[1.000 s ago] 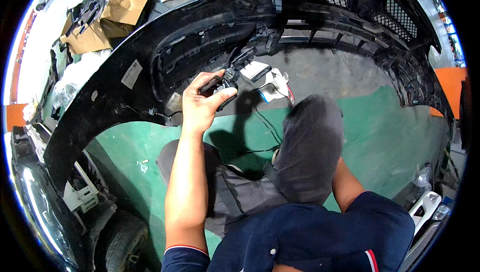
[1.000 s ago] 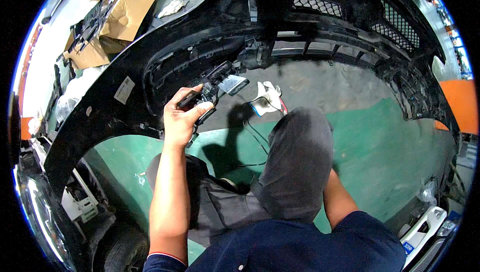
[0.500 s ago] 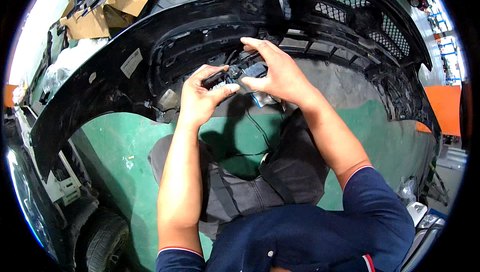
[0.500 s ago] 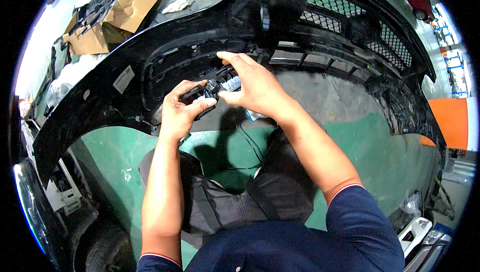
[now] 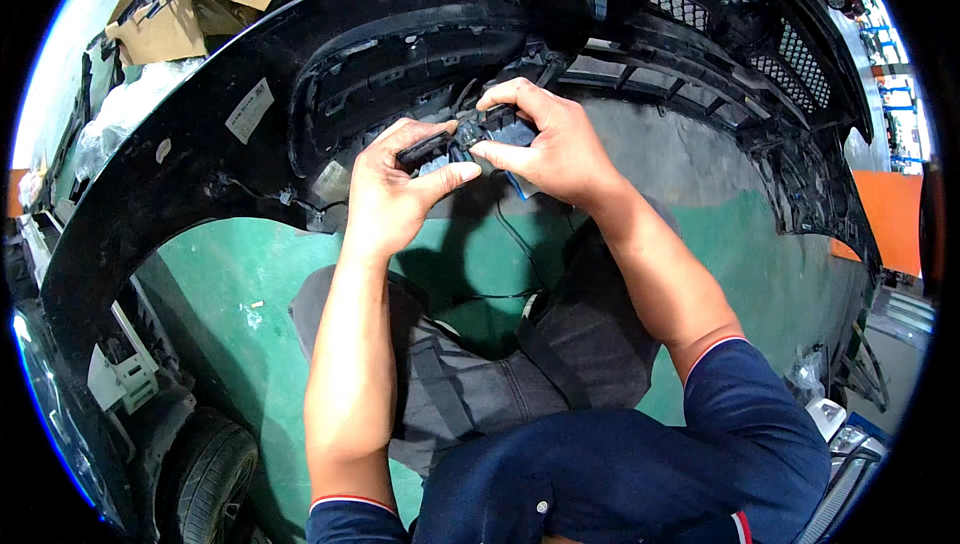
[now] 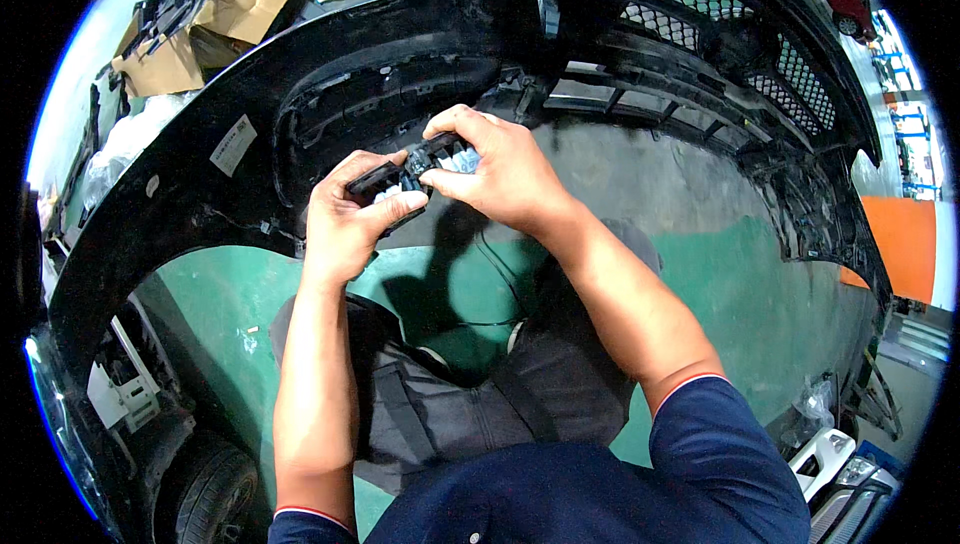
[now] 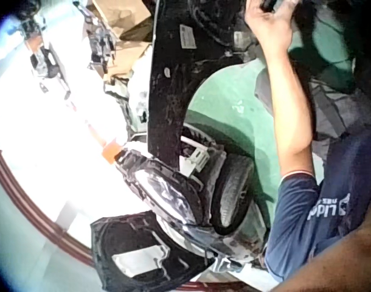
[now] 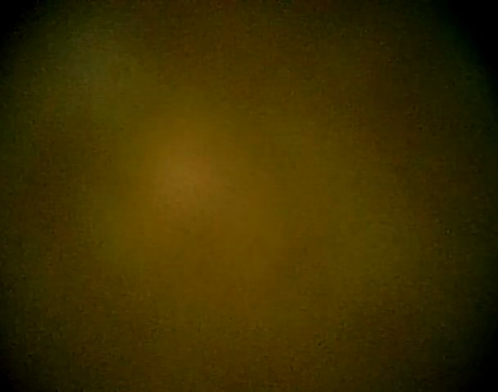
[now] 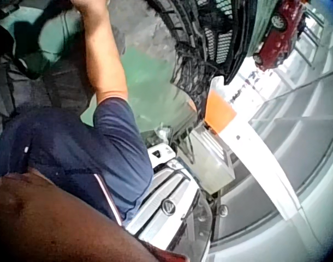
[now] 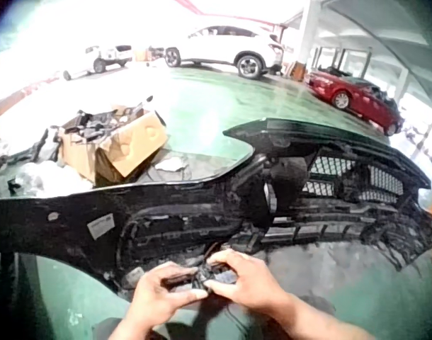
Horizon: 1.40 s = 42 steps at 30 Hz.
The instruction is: The person sits on the floor and uses a yellow hot glue gun to apply adhesive to a broken plastic clip on a black car bumper. They then press the clip into place and hold it with their hands to secure the bond.
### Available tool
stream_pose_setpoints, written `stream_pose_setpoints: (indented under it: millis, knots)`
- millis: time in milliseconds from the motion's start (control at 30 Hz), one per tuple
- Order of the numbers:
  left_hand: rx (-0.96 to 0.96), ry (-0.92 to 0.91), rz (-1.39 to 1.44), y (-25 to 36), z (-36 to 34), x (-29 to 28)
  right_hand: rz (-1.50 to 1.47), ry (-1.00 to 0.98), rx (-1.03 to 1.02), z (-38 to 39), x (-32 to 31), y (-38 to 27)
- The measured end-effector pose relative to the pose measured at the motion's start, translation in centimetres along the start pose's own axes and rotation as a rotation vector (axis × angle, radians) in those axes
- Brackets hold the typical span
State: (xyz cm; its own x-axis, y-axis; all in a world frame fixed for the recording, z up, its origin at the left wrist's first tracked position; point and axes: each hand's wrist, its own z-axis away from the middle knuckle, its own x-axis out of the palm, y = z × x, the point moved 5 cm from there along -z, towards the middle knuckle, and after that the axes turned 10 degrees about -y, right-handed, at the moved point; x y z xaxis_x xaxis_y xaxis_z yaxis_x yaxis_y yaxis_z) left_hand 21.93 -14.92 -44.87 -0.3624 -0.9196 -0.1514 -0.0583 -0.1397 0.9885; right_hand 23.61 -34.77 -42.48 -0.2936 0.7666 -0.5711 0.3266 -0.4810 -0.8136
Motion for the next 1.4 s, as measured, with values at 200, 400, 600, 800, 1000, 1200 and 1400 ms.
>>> stream_pose_setpoints:
  millis: [200, 400, 600, 800, 1000, 1200, 1400]
  knots:
    - [-0.058, -0.027, 0.011, -0.1, 0.2, 0.3, -0.049, -0.018, 0.038, 0.6, -0.2, 0.3]
    - [-0.035, -0.100, 0.079, 0.0, 1.0, 0.8, -0.062, -0.038, 0.042, 1.3, -0.9, -0.5]
    - [-0.095, -0.111, 0.197, 0.4, 1.8, 1.0, -0.028, -0.041, 0.009, 1.8, -1.2, -1.3]
    - [-0.082, -0.069, 0.250, 0.4, 2.2, 1.2, -0.065, -0.049, 0.011, 1.9, -1.0, -1.1]
    - [-0.069, -0.054, 0.237, 0.5, 2.0, 1.4, -0.027, -0.047, 0.003, 1.9, -1.2, -1.4]
    - [-0.067, -0.059, 0.215, 0.4, 1.9, 1.4, -0.013, -0.028, -0.030, 1.9, -1.3, -1.4]
    - [-0.080, -0.062, 0.181, 0.5, 1.8, 1.4, -0.017, -0.037, 0.001, 1.9, -1.4, -1.5]
